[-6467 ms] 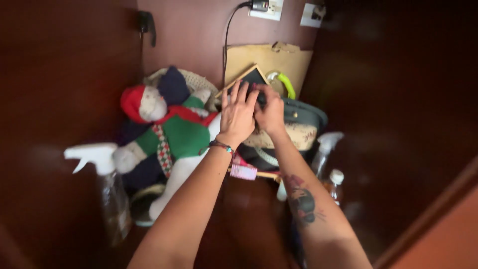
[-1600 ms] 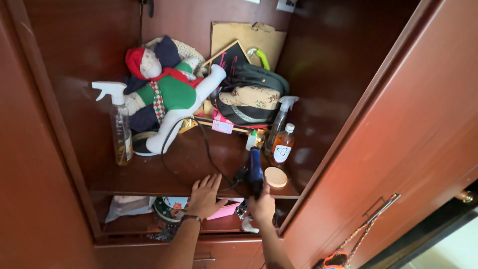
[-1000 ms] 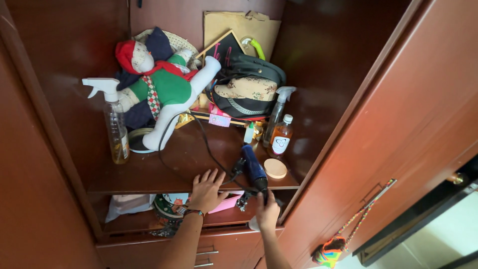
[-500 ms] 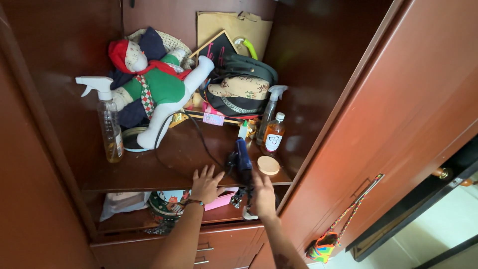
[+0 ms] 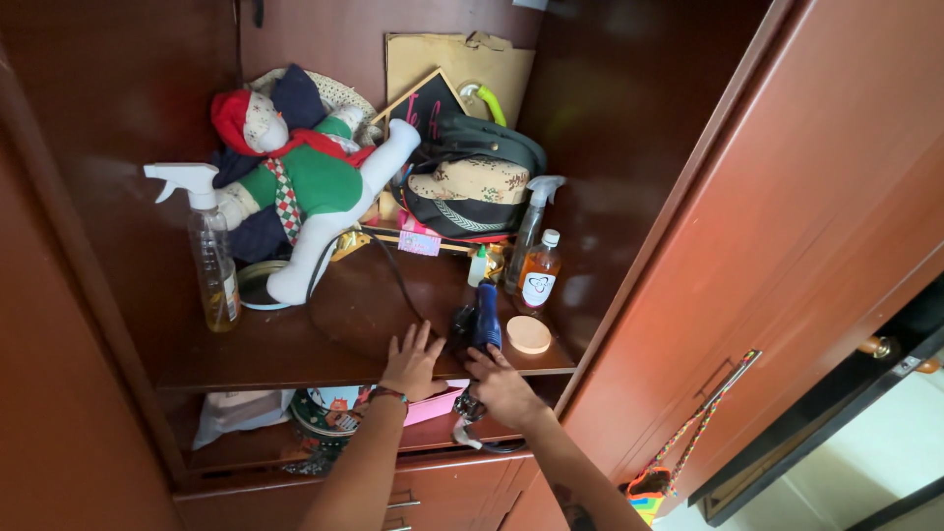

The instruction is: Organize various household items, clothing, and accessories inside a closet and on a nearby bed.

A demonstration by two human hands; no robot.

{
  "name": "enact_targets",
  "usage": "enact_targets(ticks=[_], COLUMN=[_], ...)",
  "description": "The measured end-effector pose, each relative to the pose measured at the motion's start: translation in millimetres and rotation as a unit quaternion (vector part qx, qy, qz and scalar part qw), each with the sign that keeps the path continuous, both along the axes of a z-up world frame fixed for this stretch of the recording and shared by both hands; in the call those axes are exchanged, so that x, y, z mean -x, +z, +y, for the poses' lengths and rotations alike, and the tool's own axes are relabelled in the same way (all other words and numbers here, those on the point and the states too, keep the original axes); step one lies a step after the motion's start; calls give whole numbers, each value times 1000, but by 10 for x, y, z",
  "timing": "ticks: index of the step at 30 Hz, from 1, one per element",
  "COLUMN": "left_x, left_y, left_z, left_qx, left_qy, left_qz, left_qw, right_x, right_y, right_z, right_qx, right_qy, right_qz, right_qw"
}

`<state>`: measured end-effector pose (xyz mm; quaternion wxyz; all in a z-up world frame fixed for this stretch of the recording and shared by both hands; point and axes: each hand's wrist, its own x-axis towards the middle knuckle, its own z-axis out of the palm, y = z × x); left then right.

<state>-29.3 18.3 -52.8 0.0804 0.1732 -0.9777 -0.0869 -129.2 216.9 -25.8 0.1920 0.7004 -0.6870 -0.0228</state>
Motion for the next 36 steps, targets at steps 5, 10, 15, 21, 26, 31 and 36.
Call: enact_targets(ticks=[5,10,15,21,26,31,36], left_x=[-19,-14,62,-338,-547,-664,-796], left_y=[67,-94,-196,1001,1787,2150,2327], left_z=[-13,-95,-251,-107,76,328,685], left_qx=[-13,-2,12,0,-12,-54,-394], left_qy=[-16,-23,-6,29,58,41,-2], left_qz=[23,46,191,368,409,468,379], left_qw=[1000,999,982,930,910,881,837], right_x=[10,125,183,19,-361,-379,-465], right_y=[268,641,1024,1697,2052,1967,1751], right_z=[15,-16,-48,-29,78,75,181], right_qx=[14,133,289,473,522,573,550], right_qy=[-4,90,77,63,8,29,-49], right_qz=[-44,-165,-215,-214,-316,-331,-491], right_qw=[999,973,930,852,792,749,674])
